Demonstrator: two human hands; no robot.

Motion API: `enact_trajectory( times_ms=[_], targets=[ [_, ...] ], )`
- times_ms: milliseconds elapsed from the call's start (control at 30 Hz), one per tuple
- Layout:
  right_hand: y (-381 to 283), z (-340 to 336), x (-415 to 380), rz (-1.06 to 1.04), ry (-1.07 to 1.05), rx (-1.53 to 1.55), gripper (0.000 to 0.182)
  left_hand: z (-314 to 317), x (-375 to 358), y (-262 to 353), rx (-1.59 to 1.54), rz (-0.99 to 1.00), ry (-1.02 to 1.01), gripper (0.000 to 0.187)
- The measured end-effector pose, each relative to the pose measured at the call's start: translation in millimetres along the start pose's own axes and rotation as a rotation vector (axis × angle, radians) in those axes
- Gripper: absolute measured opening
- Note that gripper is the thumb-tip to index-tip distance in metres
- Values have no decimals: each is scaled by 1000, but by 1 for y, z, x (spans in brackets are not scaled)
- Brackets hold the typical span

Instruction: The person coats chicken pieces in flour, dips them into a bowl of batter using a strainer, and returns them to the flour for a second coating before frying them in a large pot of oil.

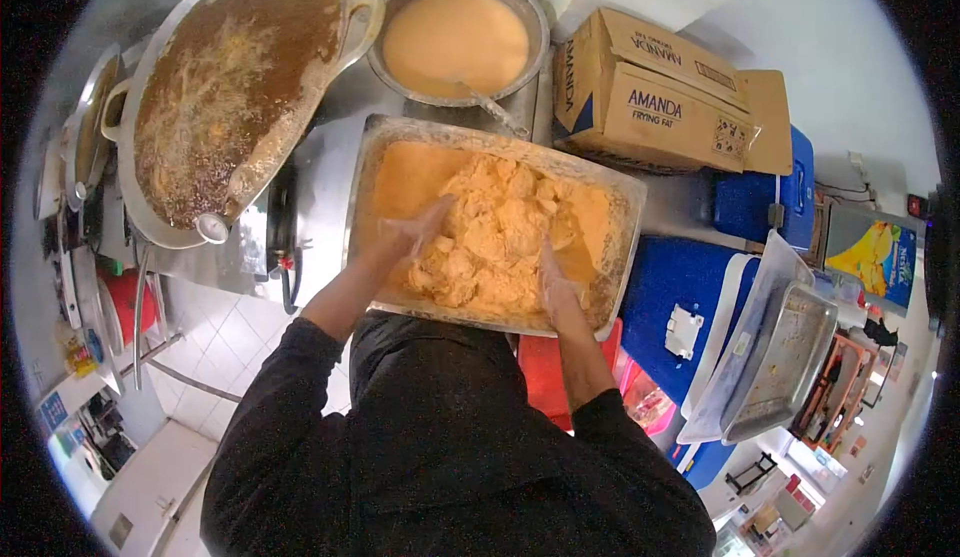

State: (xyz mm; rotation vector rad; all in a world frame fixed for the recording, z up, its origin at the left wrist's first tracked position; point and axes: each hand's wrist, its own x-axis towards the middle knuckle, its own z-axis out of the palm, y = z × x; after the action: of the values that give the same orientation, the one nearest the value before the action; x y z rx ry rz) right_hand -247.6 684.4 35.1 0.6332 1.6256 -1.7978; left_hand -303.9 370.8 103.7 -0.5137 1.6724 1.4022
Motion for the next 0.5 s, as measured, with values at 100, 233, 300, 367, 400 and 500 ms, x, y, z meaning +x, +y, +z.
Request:
enact_trajectory(
  times_ms=[100, 233, 300, 367, 400, 500],
  targets=[
    [-16, 14, 9, 3, -96, 5, 64, -8, 8, 8, -174, -27, -157, 90],
    [-32, 25, 4, -50, -124, -184, 62, -7, -29, 40, -161, -62, -202, 74],
    [-45, 43, -12, -135, -58, -496, 61, -5, -21, 18, -53, 116, -180, 64],
    [-65, 69, -29, -209, 110, -943, 60, 13, -27, 22, 546, 284, -51, 59],
    [-93, 86, -47, -214, 234, -1179, 53, 23, -27, 25, 846, 366, 11, 56],
    [-115, 84, -82, -382, 84, -1147, 46, 43, -6, -3, 766, 520, 118, 40]
  ],
)
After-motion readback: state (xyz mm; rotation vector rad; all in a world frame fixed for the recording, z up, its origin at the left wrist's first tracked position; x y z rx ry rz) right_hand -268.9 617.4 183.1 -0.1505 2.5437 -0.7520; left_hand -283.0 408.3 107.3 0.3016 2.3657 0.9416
